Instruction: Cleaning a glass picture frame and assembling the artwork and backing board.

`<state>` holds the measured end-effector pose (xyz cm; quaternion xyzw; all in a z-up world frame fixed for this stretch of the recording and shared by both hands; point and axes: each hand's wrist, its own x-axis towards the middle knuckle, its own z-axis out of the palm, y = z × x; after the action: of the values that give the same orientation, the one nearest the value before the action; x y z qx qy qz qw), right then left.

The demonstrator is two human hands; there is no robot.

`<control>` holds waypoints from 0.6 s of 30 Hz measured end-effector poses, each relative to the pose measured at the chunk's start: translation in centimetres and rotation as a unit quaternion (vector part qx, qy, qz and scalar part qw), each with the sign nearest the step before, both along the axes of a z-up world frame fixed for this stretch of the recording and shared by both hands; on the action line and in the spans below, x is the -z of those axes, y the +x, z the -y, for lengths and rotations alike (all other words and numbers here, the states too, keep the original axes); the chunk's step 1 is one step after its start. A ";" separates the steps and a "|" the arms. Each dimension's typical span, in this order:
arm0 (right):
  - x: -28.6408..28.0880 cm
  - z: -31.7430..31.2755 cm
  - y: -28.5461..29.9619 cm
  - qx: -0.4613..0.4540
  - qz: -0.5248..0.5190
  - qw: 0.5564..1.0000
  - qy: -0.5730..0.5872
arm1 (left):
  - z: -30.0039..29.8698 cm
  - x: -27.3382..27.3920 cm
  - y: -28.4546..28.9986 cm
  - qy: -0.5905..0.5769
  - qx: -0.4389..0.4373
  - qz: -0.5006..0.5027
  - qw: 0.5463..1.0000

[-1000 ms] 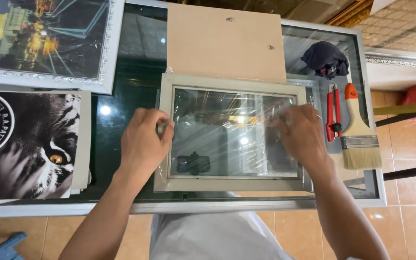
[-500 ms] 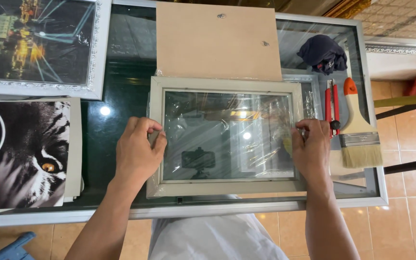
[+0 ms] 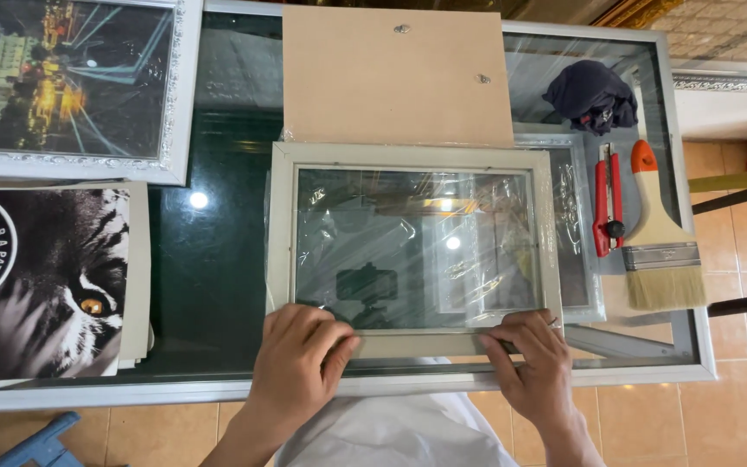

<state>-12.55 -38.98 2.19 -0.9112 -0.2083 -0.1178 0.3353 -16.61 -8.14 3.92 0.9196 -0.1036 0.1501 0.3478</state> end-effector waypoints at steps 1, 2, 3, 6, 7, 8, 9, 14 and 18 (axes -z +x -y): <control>0.1 -0.1 0.0 0.023 0.000 1.000 -0.001 | 0.0 0.1 0.0 -0.003 -0.008 0.009 1.000; 0.1 -0.3 0.0 0.047 0.001 0.999 -0.002 | 0.0 0.1 0.0 -0.007 -0.016 0.019 1.000; 0.1 -0.3 0.1 0.046 0.002 0.999 -0.001 | -0.1 0.4 0.0 -0.006 -0.017 0.021 1.000; 0.3 -0.4 0.3 0.020 0.027 0.999 -0.006 | -0.3 0.9 -0.1 -0.002 -0.003 0.009 1.000; 0.4 -0.3 0.3 0.022 0.019 1.000 -0.012 | -0.3 0.9 -0.1 0.003 0.000 -0.001 1.000; 0.5 -0.3 0.3 0.024 0.011 0.999 -0.018 | -0.3 0.9 -0.1 0.008 0.004 -0.011 1.000; 0.4 -0.3 0.3 0.025 0.011 0.999 -0.018 | -0.3 0.9 0.0 0.008 0.004 -0.011 1.000; -0.5 0.5 0.8 0.022 -0.032 0.999 0.020 | -0.8 -0.4 0.3 -0.036 0.017 -0.026 0.999; -2.1 1.8 4.7 0.090 -0.027 0.995 -0.010 | -2.7 -0.3 3.1 0.020 -0.077 -0.020 0.997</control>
<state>-7.86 -40.73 4.25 -0.9325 -0.1170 -0.1209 0.3195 -13.55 -5.41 4.23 0.9344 -0.0287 0.1560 0.3189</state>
